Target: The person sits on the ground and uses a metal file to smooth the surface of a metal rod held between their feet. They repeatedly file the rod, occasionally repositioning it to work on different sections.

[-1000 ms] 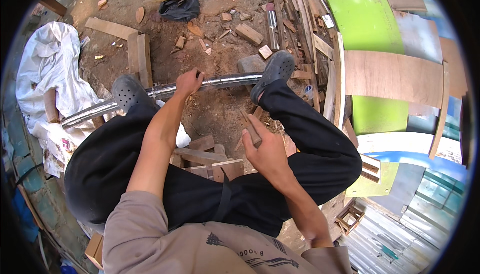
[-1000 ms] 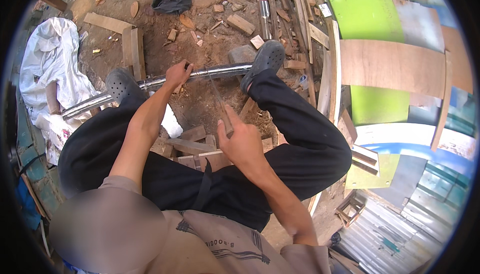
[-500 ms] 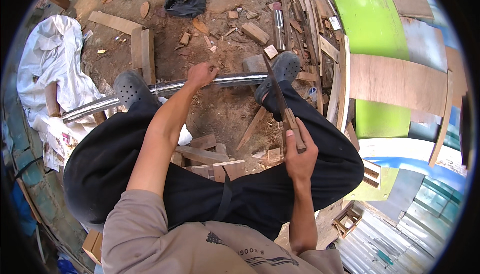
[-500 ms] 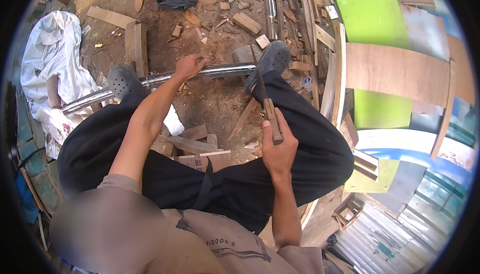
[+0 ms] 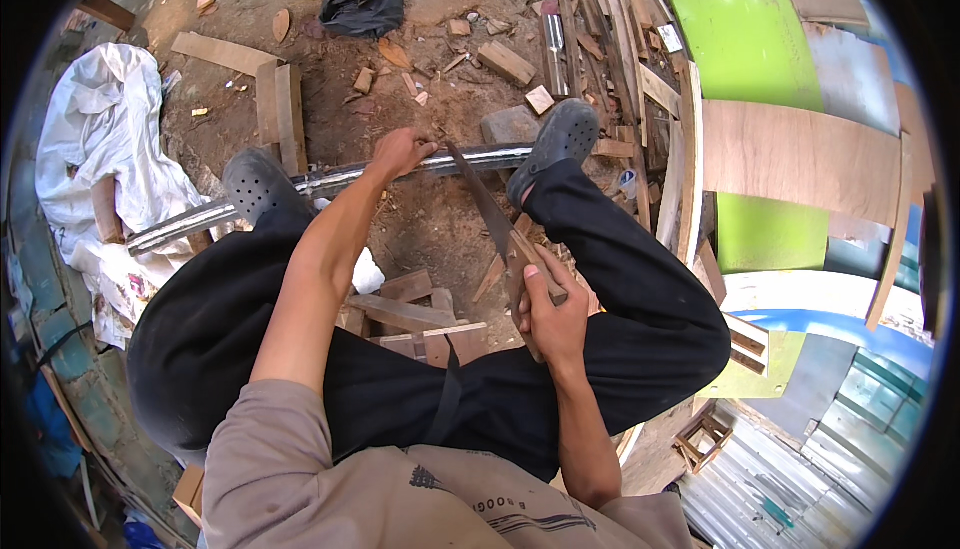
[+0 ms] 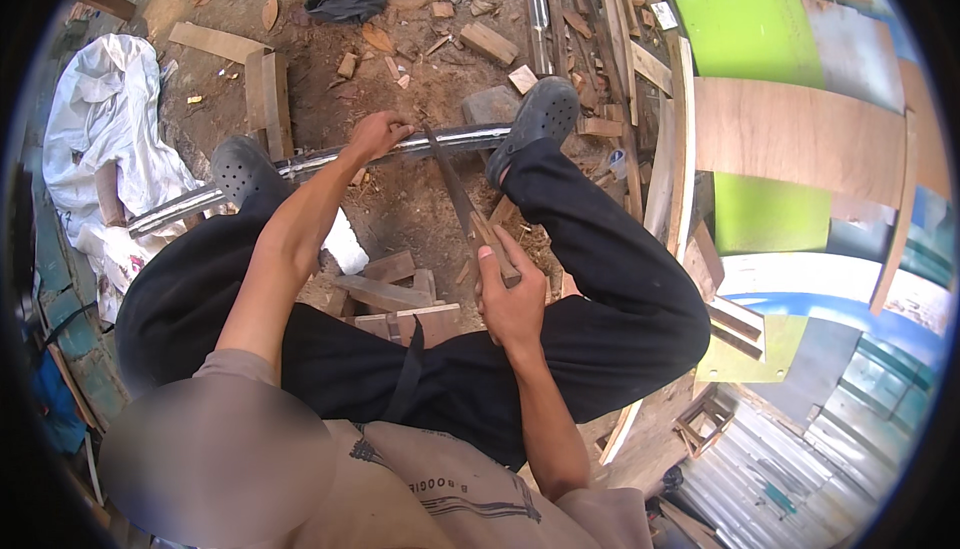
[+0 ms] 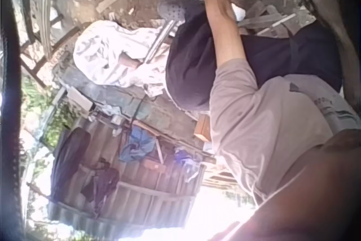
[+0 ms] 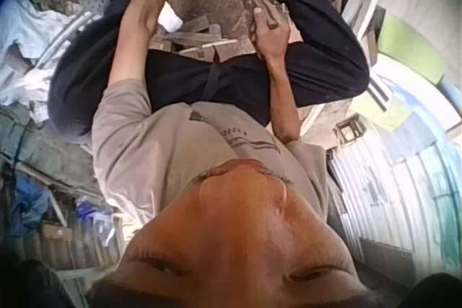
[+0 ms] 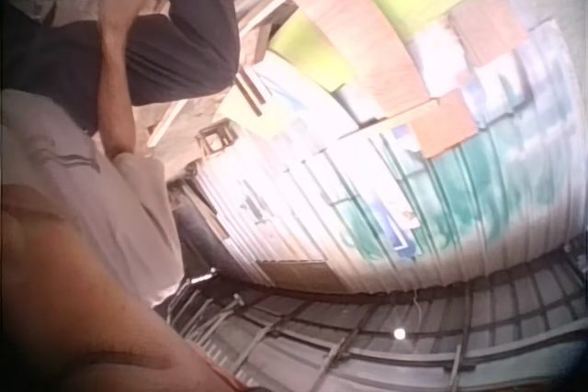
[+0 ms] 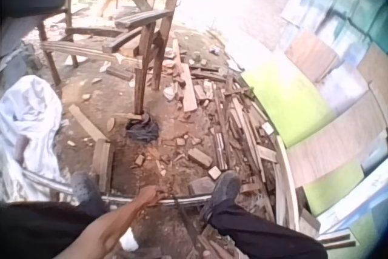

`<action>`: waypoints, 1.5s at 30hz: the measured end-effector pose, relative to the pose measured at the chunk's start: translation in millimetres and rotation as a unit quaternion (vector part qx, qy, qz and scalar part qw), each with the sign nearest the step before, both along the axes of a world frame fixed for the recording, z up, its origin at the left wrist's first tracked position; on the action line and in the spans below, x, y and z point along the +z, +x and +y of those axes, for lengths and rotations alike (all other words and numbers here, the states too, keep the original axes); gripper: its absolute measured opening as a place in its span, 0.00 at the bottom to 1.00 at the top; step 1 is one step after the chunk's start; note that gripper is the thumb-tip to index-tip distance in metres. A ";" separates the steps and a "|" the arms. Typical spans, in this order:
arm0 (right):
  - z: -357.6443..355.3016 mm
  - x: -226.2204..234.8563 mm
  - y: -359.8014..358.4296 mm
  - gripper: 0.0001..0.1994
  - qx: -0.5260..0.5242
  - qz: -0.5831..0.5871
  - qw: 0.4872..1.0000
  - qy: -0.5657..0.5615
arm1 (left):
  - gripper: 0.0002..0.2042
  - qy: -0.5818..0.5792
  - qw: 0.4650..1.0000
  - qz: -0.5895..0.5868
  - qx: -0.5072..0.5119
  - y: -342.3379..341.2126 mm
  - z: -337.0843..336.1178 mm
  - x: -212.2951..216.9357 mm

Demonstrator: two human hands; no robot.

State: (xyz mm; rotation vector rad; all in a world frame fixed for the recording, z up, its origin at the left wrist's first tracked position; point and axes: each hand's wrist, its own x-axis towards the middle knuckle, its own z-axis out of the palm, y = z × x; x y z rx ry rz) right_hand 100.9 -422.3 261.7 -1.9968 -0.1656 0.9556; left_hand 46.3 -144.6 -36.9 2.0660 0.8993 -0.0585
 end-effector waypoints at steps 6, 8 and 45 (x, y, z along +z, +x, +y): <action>25.9 0.8 14.5 0.23 -0.051 0.063 0.997 0.020 | 0.15 0.015 1.000 -0.001 0.008 -3.3 -4.0 4.5; 33.3 -12.7 20.5 0.24 -0.065 0.081 0.994 0.036 | 0.14 0.065 0.997 -0.026 -0.013 -2.1 -0.5 3.6; 47.3 -66.9 -8.3 0.24 -0.278 0.235 0.921 0.136 | 0.20 0.082 0.981 -0.035 0.170 16.5 53.5 27.4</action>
